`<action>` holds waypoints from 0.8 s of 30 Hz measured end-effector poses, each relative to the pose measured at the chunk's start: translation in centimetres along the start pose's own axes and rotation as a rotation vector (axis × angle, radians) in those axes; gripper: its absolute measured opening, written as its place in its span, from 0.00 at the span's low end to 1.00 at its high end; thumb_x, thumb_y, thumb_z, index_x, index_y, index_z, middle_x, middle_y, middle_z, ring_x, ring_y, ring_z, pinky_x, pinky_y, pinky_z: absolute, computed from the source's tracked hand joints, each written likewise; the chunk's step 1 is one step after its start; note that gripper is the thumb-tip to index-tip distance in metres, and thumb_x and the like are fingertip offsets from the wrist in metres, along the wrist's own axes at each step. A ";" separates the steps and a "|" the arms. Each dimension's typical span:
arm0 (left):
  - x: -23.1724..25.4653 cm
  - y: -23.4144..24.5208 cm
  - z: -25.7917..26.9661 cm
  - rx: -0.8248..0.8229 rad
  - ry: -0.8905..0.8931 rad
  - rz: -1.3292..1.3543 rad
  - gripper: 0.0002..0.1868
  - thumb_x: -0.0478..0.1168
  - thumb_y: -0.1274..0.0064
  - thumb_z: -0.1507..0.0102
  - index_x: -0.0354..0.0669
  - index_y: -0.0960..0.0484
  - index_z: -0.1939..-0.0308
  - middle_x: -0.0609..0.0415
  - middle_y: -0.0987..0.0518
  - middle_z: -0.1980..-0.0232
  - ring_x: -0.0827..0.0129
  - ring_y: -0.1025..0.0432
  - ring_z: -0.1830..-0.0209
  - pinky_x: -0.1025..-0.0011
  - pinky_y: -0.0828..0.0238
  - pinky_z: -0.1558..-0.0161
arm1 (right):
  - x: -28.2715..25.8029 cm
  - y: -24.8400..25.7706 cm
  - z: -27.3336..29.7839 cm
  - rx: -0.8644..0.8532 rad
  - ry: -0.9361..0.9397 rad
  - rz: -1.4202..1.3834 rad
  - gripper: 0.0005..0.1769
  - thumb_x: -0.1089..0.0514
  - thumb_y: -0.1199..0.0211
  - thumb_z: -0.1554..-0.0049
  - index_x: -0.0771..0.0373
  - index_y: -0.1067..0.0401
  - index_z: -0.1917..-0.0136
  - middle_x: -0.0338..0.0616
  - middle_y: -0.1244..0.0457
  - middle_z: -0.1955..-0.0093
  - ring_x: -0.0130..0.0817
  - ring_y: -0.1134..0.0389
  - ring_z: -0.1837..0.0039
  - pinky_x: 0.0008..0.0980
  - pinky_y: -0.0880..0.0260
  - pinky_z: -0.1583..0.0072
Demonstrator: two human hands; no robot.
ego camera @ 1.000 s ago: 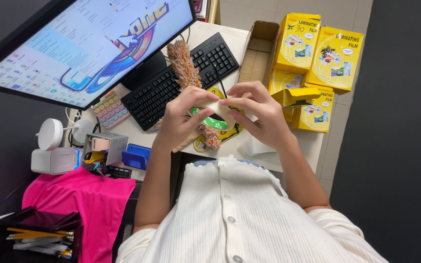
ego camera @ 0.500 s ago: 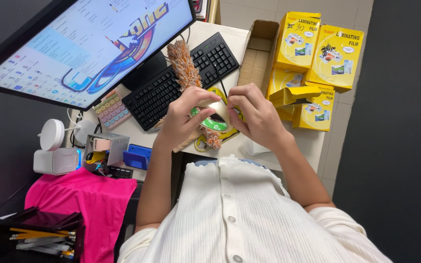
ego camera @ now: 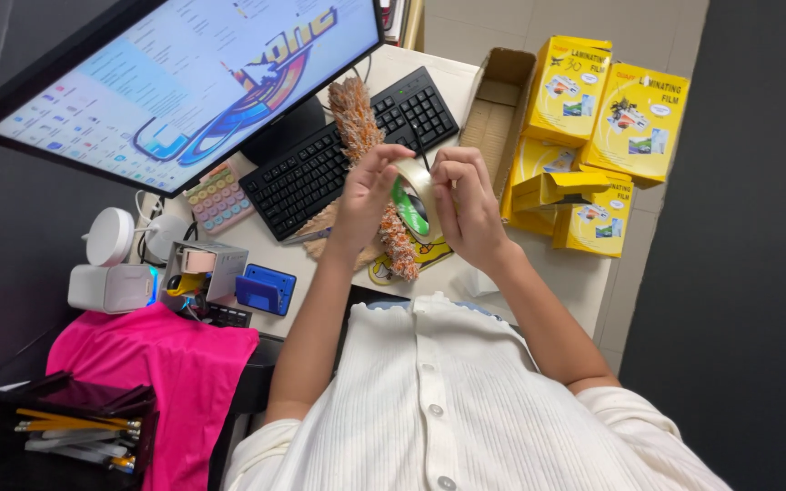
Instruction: The person organizes boxes of laminating film, handles several plastic zip-lock bags, and prepares a piece of adhesive tape using scissors.
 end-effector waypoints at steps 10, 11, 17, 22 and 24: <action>-0.5 1.0 6.9 0.348 -0.229 -0.303 0.37 0.42 0.43 0.29 0.42 0.46 0.22 0.49 0.33 0.36 0.65 0.34 0.35 0.64 0.38 0.27 | 1.2 -5.3 0.0 -0.147 -0.140 -0.048 0.05 0.71 0.44 0.34 0.69 0.37 0.45 0.51 0.41 0.43 0.38 0.36 0.48 0.33 0.31 0.46; -0.3 0.4 7.7 0.294 -0.253 -0.241 0.40 0.38 0.43 0.29 0.45 0.53 0.21 0.48 0.31 0.34 0.66 0.33 0.33 0.65 0.37 0.28 | 1.1 -6.3 0.4 -0.220 -0.172 -0.079 0.06 0.71 0.43 0.35 0.69 0.37 0.45 0.52 0.41 0.42 0.36 0.35 0.50 0.33 0.31 0.48; -0.8 1.6 14.6 0.420 -0.130 -0.265 0.44 0.28 0.50 0.30 0.44 0.62 0.19 0.45 0.24 0.38 0.67 0.25 0.39 0.69 0.29 0.36 | -2.7 -11.0 2.2 -0.471 -0.067 -0.112 0.09 0.68 0.39 0.37 0.68 0.36 0.44 0.52 0.41 0.42 0.40 0.35 0.52 0.34 0.31 0.50; -1.6 2.3 21.5 0.613 -0.160 -0.256 0.42 0.28 0.51 0.28 0.43 0.60 0.18 0.47 0.20 0.45 0.72 0.24 0.45 0.72 0.26 0.43 | -5.3 -15.3 5.2 -0.625 0.072 -0.187 0.11 0.68 0.39 0.39 0.68 0.36 0.44 0.51 0.42 0.41 0.49 0.35 0.47 0.36 0.30 0.47; -2.3 2.3 24.6 0.679 -0.130 -0.229 0.40 0.31 0.50 0.27 0.41 0.57 0.17 0.51 0.20 0.59 0.76 0.24 0.59 0.77 0.26 0.52 | -4.7 -17.9 7.4 -0.805 -0.197 -0.157 0.05 0.67 0.41 0.37 0.66 0.34 0.46 0.51 0.41 0.44 0.45 0.32 0.52 0.35 0.28 0.54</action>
Point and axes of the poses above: each hand's wrist, its own z-axis away from the middle knuckle, its own y-axis out of the back of the hand, x = y × z, the point moved 7 cm from there along -z, towards the middle knuckle
